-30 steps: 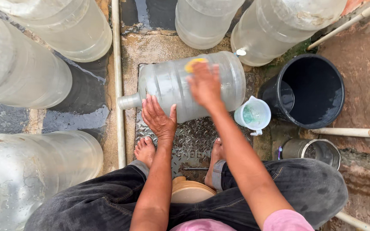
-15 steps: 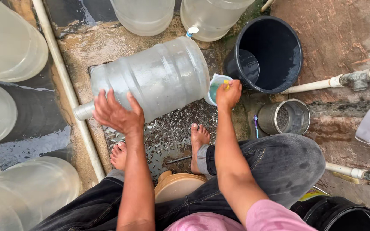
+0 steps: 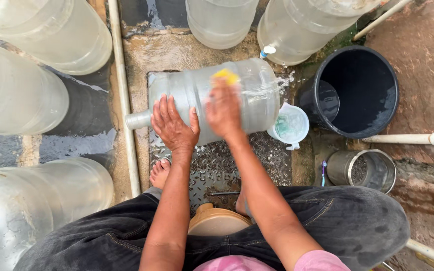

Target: The person scrubs the exterior of large transparent water dispenser bottles using a yellow sponge and soapy water from a small white jug. The person handles the bottles one at a time, rotating them to clean different sides, then places them upright among other bottles.

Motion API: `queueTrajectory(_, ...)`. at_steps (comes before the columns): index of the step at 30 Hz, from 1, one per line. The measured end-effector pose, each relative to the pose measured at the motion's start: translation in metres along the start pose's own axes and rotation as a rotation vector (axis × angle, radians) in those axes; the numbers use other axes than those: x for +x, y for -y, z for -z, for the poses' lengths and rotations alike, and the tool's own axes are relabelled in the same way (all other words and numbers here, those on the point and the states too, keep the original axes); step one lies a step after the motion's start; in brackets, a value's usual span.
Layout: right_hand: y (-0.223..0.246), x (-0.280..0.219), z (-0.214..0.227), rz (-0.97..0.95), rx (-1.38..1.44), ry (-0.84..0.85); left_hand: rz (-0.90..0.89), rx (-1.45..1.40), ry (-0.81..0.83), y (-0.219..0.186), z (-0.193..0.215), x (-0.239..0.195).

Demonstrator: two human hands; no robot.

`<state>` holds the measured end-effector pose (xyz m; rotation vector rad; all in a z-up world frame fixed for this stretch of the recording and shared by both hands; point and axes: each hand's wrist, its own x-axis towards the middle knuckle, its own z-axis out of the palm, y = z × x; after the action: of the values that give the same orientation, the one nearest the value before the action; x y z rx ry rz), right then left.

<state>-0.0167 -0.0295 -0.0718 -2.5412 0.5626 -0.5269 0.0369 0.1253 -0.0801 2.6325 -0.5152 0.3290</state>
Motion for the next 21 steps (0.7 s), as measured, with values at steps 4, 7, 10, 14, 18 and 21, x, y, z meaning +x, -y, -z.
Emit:
queueTrajectory(4,0.069,0.014,0.003,0.268,0.195,0.5,0.083,0.104,-0.037,0.0,-0.009,-0.006)
queueTrajectory(7,0.021,0.03,0.065,0.01,-0.197,0.196,0.077,-0.001,-0.15,-0.001,-0.012,-0.023)
queueTrajectory(10,-0.012,0.046,0.087,-0.27,-0.356,0.101,0.133,-0.033,-0.168,-0.001,-0.017,-0.032)
queueTrajectory(14,0.036,0.03,0.021,-0.001,-0.226,0.369,0.152,-0.019,-0.188,-0.007,-0.028,-0.046)
queueTrajectory(18,0.084,0.006,-0.032,0.271,-0.028,0.519,0.182,0.049,-0.178,0.001,-0.035,-0.051)
queueTrajectory(21,0.033,0.007,0.015,0.061,-0.194,0.342,0.202,0.034,-0.249,-0.006,-0.043,-0.052)
